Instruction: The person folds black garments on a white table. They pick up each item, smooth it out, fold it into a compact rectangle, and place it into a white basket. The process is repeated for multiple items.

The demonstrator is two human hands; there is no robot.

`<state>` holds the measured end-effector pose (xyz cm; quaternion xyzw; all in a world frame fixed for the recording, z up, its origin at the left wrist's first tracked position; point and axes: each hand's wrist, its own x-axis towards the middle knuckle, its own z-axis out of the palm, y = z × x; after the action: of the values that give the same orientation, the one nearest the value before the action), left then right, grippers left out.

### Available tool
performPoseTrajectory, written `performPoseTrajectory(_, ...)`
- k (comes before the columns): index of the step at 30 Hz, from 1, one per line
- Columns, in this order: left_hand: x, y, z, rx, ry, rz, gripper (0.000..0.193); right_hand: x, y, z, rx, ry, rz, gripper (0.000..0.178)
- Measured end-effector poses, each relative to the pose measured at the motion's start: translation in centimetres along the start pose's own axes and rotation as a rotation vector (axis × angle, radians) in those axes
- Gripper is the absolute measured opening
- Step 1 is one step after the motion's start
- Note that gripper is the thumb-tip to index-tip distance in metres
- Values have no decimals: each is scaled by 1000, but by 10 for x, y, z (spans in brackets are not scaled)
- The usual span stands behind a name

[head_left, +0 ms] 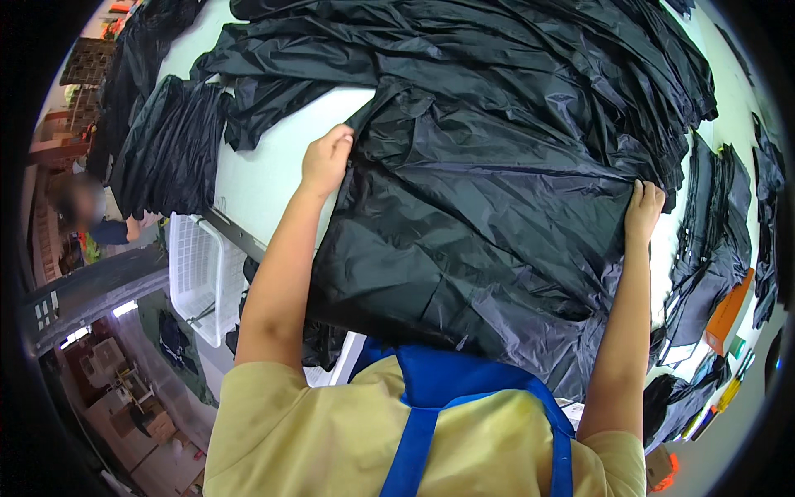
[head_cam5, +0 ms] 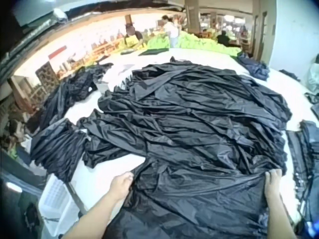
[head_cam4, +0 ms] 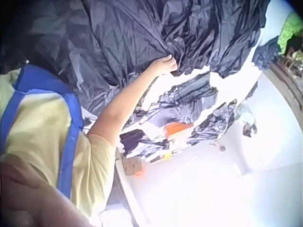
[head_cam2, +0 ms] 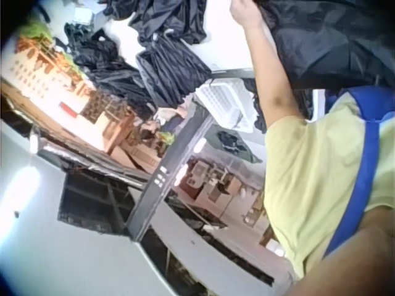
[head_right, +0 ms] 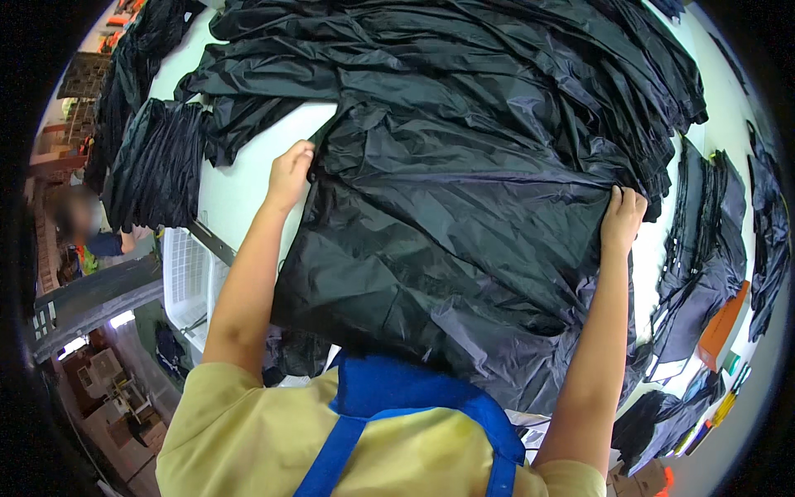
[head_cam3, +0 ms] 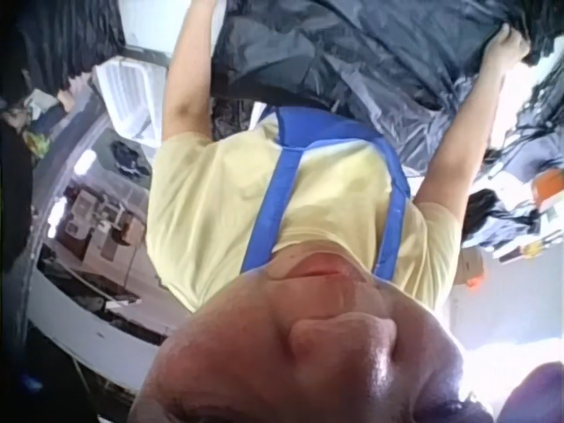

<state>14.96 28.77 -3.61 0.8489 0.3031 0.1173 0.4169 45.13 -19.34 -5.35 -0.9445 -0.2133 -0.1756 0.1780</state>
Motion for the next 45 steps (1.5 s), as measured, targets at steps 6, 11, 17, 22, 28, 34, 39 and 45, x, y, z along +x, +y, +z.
performPoseTrajectory(6,23,93,29,51,105,161,36,-9,-11,5,44,64,-17,17)
performPoseTrajectory(11,88,43,47,98,178,114,10,-6,1,3,5,1,-28,16)
performPoseTrajectory(17,99,36,44,500,-15,386,32,13,-14,-42,53,-334,-95,26)
performPoseTrajectory(22,121,53,22,658,-356,364,29,32,-32,-97,-226,-684,-55,46)
performPoseTrajectory(28,19,105,-80,504,-44,634,25,-19,-67,-206,123,-456,-126,23)
performPoseTrajectory(34,-177,45,-112,592,86,1001,16,-200,-62,-250,192,-441,-622,26)
performPoseTrajectory(39,-241,54,-105,702,-354,466,18,-272,-75,-215,66,-582,-632,11)
performPoseTrajectory(45,-227,72,-16,743,-209,600,65,-277,-67,-201,47,-703,-623,26)
